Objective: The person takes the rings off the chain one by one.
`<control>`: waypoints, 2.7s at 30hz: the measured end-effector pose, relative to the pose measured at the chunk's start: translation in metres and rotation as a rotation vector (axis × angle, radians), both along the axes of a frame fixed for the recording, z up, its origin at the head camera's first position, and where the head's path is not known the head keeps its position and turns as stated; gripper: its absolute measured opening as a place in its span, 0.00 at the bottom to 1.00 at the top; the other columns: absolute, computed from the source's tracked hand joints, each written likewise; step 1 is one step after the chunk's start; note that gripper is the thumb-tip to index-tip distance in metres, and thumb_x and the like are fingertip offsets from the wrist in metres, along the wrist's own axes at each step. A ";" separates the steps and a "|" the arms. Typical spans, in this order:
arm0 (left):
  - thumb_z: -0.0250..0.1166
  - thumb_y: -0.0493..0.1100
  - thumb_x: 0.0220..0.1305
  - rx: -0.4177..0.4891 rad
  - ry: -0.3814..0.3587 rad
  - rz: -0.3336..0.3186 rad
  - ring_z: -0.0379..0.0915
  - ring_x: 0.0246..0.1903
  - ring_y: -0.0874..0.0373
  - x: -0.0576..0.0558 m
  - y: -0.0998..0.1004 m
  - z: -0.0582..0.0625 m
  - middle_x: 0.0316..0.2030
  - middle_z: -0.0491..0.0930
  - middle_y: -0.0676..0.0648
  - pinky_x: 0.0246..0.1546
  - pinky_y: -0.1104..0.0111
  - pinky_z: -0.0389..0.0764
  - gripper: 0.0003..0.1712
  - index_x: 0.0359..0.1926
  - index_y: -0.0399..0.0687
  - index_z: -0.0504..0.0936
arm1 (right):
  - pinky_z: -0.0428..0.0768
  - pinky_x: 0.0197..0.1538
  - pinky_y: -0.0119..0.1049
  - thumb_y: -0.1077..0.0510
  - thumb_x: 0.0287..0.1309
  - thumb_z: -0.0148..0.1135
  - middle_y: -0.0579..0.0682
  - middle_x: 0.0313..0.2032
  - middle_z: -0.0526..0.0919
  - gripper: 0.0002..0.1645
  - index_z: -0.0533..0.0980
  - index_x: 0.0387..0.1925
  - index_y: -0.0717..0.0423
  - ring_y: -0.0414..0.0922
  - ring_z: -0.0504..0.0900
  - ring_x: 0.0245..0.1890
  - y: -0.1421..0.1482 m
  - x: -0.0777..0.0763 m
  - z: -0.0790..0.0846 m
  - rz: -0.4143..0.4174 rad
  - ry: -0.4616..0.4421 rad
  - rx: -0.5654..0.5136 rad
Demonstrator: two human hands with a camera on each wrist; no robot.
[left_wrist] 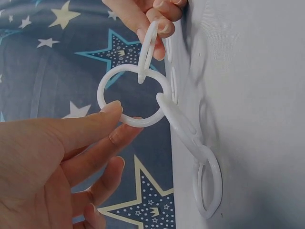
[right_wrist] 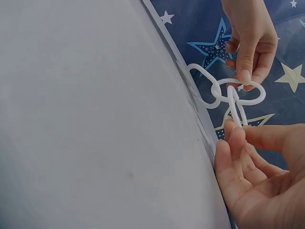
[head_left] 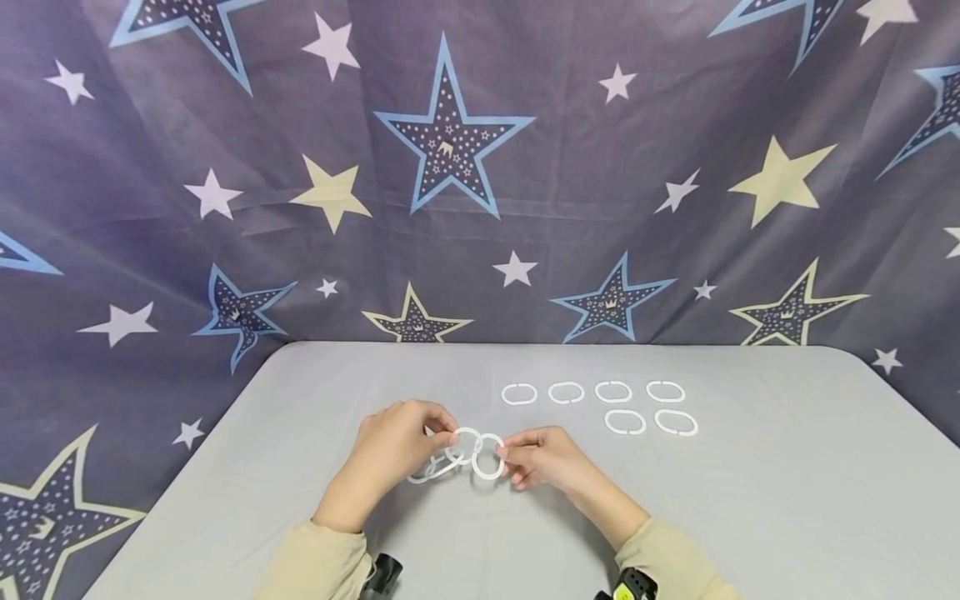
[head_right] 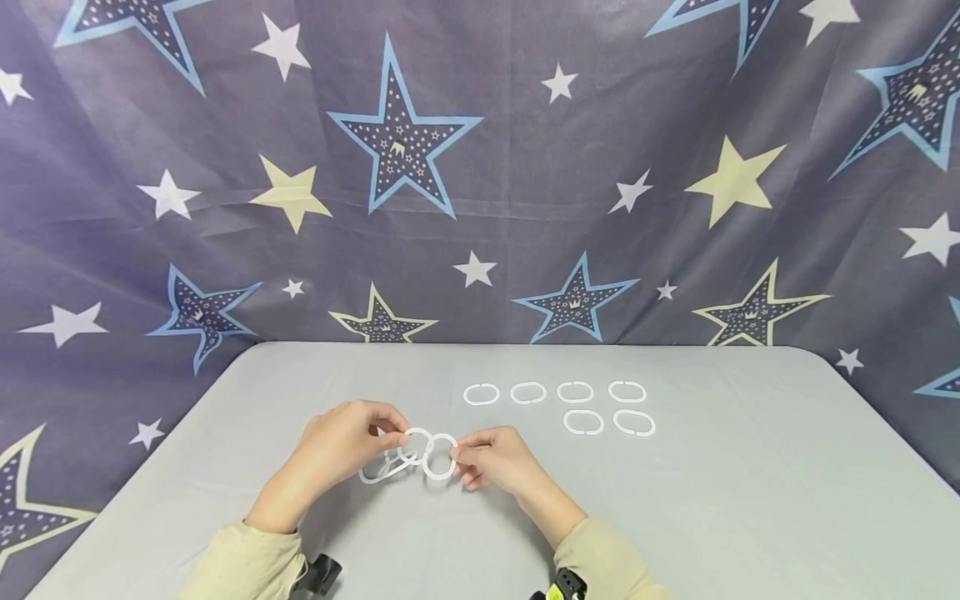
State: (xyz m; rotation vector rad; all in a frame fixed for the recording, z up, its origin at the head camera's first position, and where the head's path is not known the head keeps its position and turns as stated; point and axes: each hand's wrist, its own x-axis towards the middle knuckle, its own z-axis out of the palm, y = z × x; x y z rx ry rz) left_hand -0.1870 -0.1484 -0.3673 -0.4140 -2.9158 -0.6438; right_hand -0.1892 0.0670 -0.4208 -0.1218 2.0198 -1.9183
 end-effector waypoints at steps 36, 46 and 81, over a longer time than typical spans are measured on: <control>0.74 0.49 0.56 -0.015 0.005 -0.002 0.76 0.30 0.65 -0.001 0.001 -0.001 0.28 0.83 0.67 0.37 0.55 0.74 0.03 0.31 0.66 0.86 | 0.74 0.22 0.30 0.63 0.59 0.63 0.47 0.23 0.81 0.15 0.80 0.44 0.72 0.39 0.77 0.19 0.023 -0.008 0.008 -0.060 0.191 0.168; 0.74 0.49 0.56 -0.018 0.005 -0.006 0.76 0.30 0.65 -0.002 0.002 0.000 0.28 0.83 0.67 0.36 0.56 0.74 0.03 0.31 0.65 0.86 | 0.72 0.22 0.30 0.63 0.60 0.63 0.47 0.22 0.80 0.14 0.81 0.43 0.72 0.39 0.74 0.21 0.028 -0.012 0.014 -0.092 0.272 0.218; 0.73 0.49 0.57 -0.036 0.003 0.015 0.80 0.35 0.59 -0.001 0.000 -0.003 0.28 0.83 0.66 0.39 0.54 0.75 0.03 0.31 0.65 0.86 | 0.77 0.53 0.44 0.63 0.64 0.63 0.62 0.43 0.86 0.11 0.84 0.43 0.68 0.56 0.82 0.49 0.073 -0.037 0.010 -0.185 0.479 0.464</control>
